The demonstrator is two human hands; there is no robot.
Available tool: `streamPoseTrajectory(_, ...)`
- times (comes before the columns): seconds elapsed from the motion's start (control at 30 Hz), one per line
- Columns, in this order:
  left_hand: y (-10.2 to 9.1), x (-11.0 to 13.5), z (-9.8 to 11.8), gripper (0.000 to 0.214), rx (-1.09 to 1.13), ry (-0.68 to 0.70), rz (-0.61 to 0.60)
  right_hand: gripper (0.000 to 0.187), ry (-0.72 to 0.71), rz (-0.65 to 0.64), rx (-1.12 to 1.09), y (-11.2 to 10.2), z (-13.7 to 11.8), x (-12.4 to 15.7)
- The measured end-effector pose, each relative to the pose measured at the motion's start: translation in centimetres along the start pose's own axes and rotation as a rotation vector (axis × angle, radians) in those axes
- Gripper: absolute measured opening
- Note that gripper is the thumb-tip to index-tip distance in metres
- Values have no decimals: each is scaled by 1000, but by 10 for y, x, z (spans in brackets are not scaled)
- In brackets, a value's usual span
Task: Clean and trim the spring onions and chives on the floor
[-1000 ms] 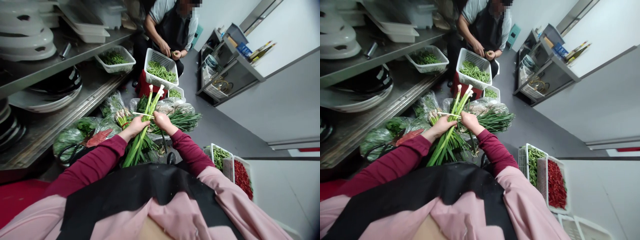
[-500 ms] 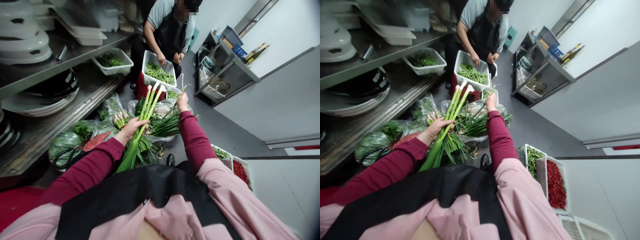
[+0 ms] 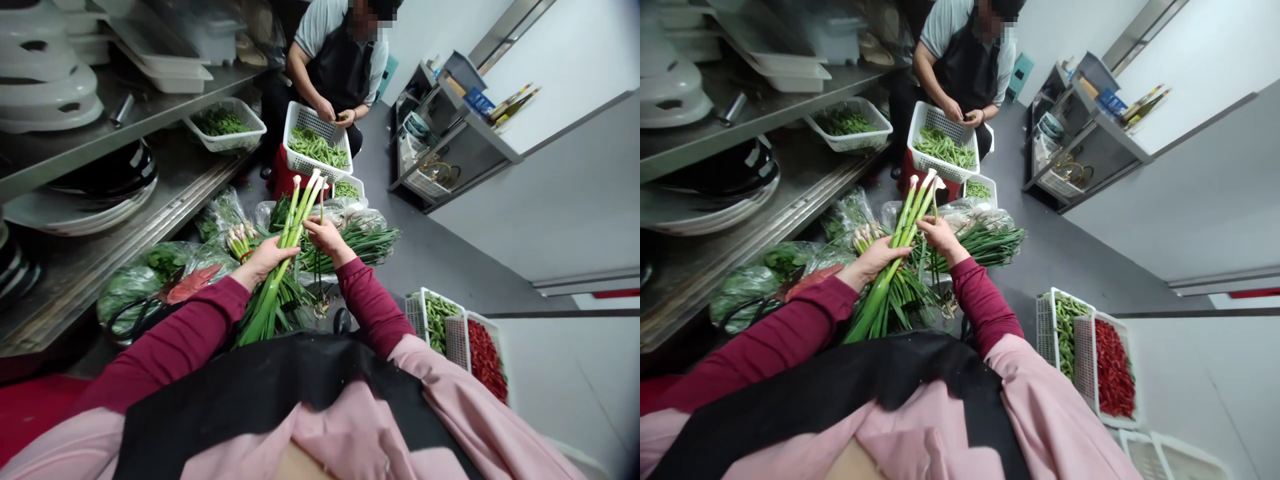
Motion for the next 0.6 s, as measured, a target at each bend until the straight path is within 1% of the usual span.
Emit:
streamPoseTrajectory(0.03, 1, 1, 0, 47, 17, 7, -20, 44, -6, -48, -47, 3, -1, 7)
streamPoseTrajectory(0.1, 2, 4, 2, 45, 59, 20, -67, 41, -19, -89, -84, 2, -4, 15)
streamPoseTrajectory(0.17, 4, 7, 4, 42, 87, 32, -108, 33, -30, -62, -57, 0, -5, 18)
streamPoseTrajectory(0.23, 6, 10, 6, 42, 86, 36, -131, 22, -59, -2, 19, -2, -4, 17)
streamPoseTrajectory(0.27, 7, 11, 7, 41, 81, 34, -139, 16, -91, 33, 74, -2, -3, 15)
streamPoseTrajectory(0.33, 9, 13, 9, 40, 74, 23, -148, 7, -204, 131, 228, 0, 0, 11)
streamPoseTrajectory(0.4, 10, 13, 9, 38, 80, 8, -156, 2, -317, 270, 390, 0, 5, 8)
streamPoseTrajectory(0.43, 10, 13, 9, 37, 88, -3, -166, 5, -344, 345, 453, -1, 8, 6)
streamPoseTrajectory(0.5, 10, 13, 7, 34, 116, -22, -192, 12, -344, 473, 563, -6, 11, 2)
streamPoseTrajectory(0.6, 8, 12, 6, 31, 163, -41, -242, 18, -346, 603, 817, -19, 3, -10)
Point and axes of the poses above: each hand's wrist, its own x-axis away from the middle knuckle, its own y-axis out of the palm, z = x × y, the point moved 1 cm from there along -x, towards the middle knuckle, and after that the axes turned 11 degrees about -x, right-handed, at the moved point
